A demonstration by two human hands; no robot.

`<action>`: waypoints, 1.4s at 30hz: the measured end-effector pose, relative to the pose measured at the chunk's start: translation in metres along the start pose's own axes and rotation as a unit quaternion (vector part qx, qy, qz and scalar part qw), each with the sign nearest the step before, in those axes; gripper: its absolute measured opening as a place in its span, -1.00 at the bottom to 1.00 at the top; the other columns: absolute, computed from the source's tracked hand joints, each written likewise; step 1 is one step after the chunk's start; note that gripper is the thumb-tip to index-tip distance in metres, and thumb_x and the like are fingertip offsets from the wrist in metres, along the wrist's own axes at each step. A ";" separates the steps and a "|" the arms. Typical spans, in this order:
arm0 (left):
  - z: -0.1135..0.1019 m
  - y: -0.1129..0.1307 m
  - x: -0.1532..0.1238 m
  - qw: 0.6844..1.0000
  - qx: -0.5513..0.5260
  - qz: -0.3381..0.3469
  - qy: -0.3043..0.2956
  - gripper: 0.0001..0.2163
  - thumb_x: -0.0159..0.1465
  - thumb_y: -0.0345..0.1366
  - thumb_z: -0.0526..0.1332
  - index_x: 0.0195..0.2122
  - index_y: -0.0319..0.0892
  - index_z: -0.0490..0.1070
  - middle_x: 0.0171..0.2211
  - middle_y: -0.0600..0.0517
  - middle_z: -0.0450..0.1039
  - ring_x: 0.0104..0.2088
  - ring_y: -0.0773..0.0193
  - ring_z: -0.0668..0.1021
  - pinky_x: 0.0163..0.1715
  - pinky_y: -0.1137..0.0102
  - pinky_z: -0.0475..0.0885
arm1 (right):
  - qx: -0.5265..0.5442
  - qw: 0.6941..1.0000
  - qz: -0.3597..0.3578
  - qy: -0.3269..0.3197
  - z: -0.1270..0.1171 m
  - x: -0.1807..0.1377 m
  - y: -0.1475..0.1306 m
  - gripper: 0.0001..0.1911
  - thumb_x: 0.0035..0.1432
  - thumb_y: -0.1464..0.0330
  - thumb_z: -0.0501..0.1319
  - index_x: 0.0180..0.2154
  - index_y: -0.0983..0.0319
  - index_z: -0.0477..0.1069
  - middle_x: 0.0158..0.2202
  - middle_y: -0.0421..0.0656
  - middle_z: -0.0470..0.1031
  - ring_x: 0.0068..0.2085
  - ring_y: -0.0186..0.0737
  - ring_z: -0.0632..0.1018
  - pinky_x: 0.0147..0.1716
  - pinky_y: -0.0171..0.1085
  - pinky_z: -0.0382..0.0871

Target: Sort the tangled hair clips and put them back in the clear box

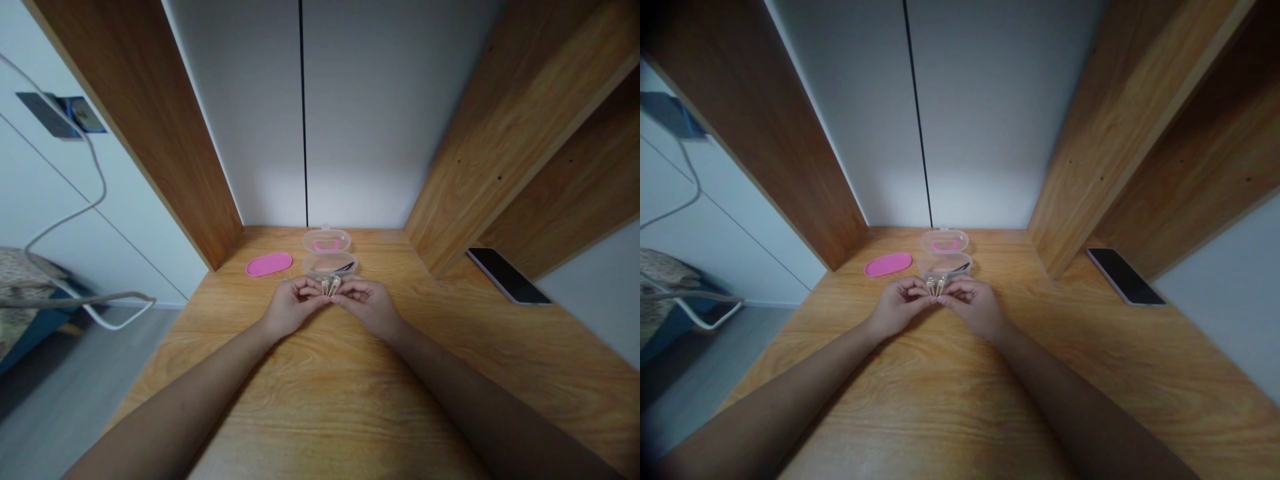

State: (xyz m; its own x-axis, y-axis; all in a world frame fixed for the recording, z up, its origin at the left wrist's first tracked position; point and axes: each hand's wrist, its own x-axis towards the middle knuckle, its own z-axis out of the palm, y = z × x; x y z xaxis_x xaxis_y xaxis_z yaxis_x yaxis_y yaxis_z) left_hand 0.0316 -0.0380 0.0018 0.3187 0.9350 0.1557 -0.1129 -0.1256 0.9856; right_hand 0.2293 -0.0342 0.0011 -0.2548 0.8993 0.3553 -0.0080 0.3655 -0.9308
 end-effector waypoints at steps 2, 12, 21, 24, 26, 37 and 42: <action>-0.001 -0.002 0.000 1.000 0.009 -0.001 -0.002 -0.71 0.14 -0.17 0.46 -0.33 -0.26 0.45 -0.42 0.00 0.61 -0.43 0.38 0.59 -0.32 0.50 0.44 | 0.017 1.000 0.019 0.000 0.000 0.000 -0.001 -0.76 0.03 0.17 0.44 -0.42 0.20 0.57 -0.34 -0.13 0.59 -0.27 -0.21 0.59 -0.22 -0.23 0.50; -0.006 -0.003 0.005 0.997 0.049 0.052 -0.002 -0.75 0.18 -0.19 0.42 -0.33 -0.26 0.46 -0.39 0.02 0.52 -0.38 0.37 0.50 -0.31 0.46 0.37 | 0.076 0.989 0.123 0.006 -0.006 0.004 -0.003 -0.60 -0.01 0.06 0.44 -0.37 0.22 0.42 -0.46 -0.16 0.59 -0.48 -0.28 0.57 -0.46 -0.29 0.46; -0.007 -0.006 0.006 0.997 0.070 0.026 -0.015 -0.73 0.15 -0.15 0.43 -0.27 -0.26 0.56 -0.37 -0.01 0.58 -0.41 0.35 0.51 -0.32 0.44 0.40 | 0.095 0.986 0.140 0.009 -0.008 0.005 0.003 -0.61 -0.12 0.17 0.52 -0.35 0.24 0.45 -0.47 -0.20 0.57 -0.49 -0.30 0.58 -0.47 -0.30 0.47; -0.009 -0.006 0.006 0.994 0.102 0.025 -0.014 -0.76 0.17 -0.17 0.41 -0.24 -0.24 0.60 -0.29 -0.05 0.63 -0.36 0.30 0.56 -0.26 0.42 0.43 | 0.078 0.987 0.141 0.008 -0.009 0.005 0.005 -0.61 -0.12 0.17 0.52 -0.29 0.26 0.55 -0.42 -0.15 0.61 -0.47 -0.30 0.57 -0.42 -0.27 0.49; -0.010 -0.004 0.005 0.992 0.120 0.026 -0.015 -0.78 0.18 -0.18 0.39 -0.25 -0.23 0.62 -0.28 -0.05 0.65 -0.33 0.28 0.57 -0.22 0.41 0.44 | 0.062 0.987 0.146 0.006 -0.010 0.005 0.006 -0.61 -0.12 0.16 0.51 -0.29 0.26 0.59 -0.42 -0.14 0.62 -0.47 -0.30 0.56 -0.39 -0.25 0.50; -0.009 0.001 0.005 0.996 0.091 0.005 0.012 -0.73 0.17 -0.10 0.39 -0.37 -0.25 0.57 -0.41 0.00 0.59 -0.41 0.33 0.53 -0.31 0.45 0.40 | 0.046 0.989 0.140 -0.003 -0.012 0.006 0.004 -0.60 -0.10 0.07 0.49 -0.36 0.26 0.58 -0.45 -0.15 0.60 -0.45 -0.29 0.56 -0.38 -0.26 0.50; -0.010 -0.001 0.006 0.996 0.091 0.004 0.018 -0.70 0.15 -0.06 0.40 -0.37 -0.25 0.58 -0.42 0.00 0.59 -0.43 0.32 0.52 -0.34 0.44 0.40 | 0.039 0.990 0.134 -0.011 -0.012 0.006 0.000 -0.59 -0.11 0.06 0.49 -0.40 0.25 0.54 -0.47 -0.15 0.59 -0.45 -0.29 0.56 -0.38 -0.26 0.50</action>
State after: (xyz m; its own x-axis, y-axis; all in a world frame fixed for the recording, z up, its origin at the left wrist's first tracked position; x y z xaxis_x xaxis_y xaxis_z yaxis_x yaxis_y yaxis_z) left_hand 0.0240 -0.0293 0.0013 0.2849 0.9444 0.1640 0.0583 -0.1878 0.9805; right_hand 0.2393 -0.0261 0.0046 -0.2798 0.9555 0.0936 -0.0113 0.0942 -0.9955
